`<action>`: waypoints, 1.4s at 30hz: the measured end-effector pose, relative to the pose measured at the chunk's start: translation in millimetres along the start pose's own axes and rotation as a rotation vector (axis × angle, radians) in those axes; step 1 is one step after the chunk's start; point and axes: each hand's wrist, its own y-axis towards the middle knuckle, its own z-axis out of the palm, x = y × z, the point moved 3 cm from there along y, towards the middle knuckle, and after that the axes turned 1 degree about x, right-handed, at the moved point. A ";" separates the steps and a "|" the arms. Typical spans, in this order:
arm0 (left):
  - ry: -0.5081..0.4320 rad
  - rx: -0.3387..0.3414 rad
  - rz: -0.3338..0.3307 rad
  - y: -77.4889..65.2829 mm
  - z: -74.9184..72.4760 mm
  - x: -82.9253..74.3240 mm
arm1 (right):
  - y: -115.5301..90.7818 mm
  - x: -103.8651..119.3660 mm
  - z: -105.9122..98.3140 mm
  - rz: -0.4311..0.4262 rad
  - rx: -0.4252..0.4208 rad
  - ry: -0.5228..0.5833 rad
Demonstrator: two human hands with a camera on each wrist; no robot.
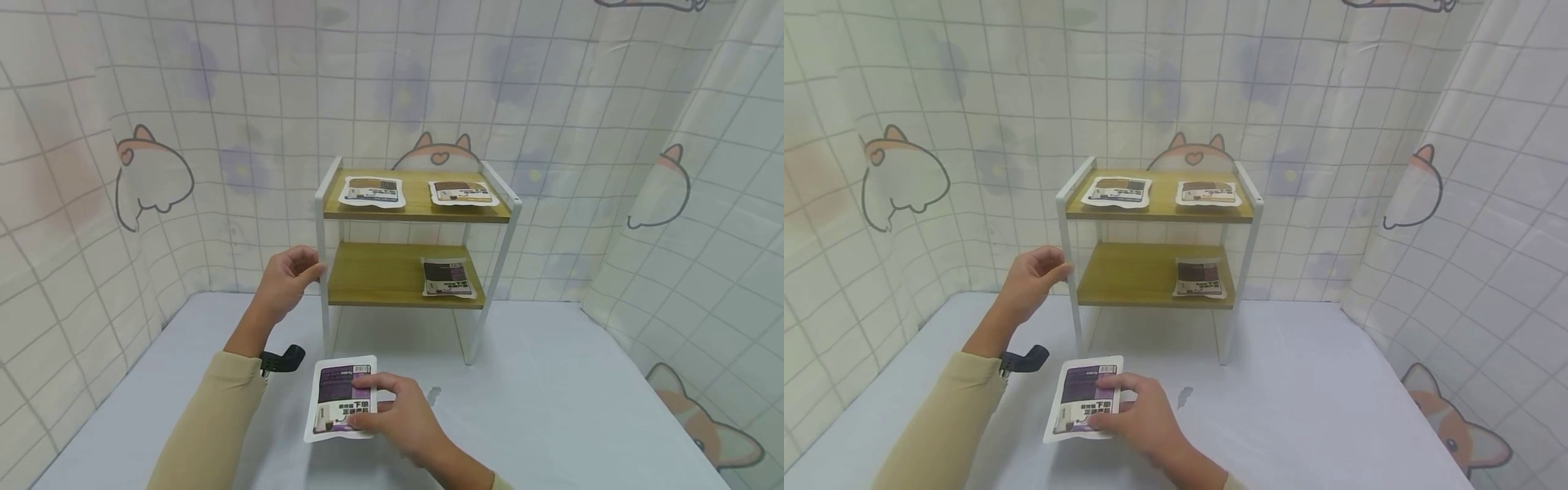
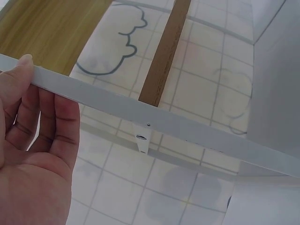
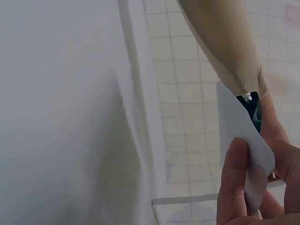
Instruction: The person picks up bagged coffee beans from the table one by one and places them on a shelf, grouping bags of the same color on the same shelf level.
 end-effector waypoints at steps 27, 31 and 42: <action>0.010 -0.007 0.006 -0.5 1.2 -1.6 | 24.2 33.5 -20.3 -0.105 -0.052 0.060; 0.001 -0.003 0.027 -1.0 2.6 -1.7 | 26.7 38.2 -23.7 -0.116 -0.068 0.048; 0.001 -0.006 0.043 -0.4 1.3 -0.7 | 38.5 43.2 -32.0 -0.131 -0.121 -0.027</action>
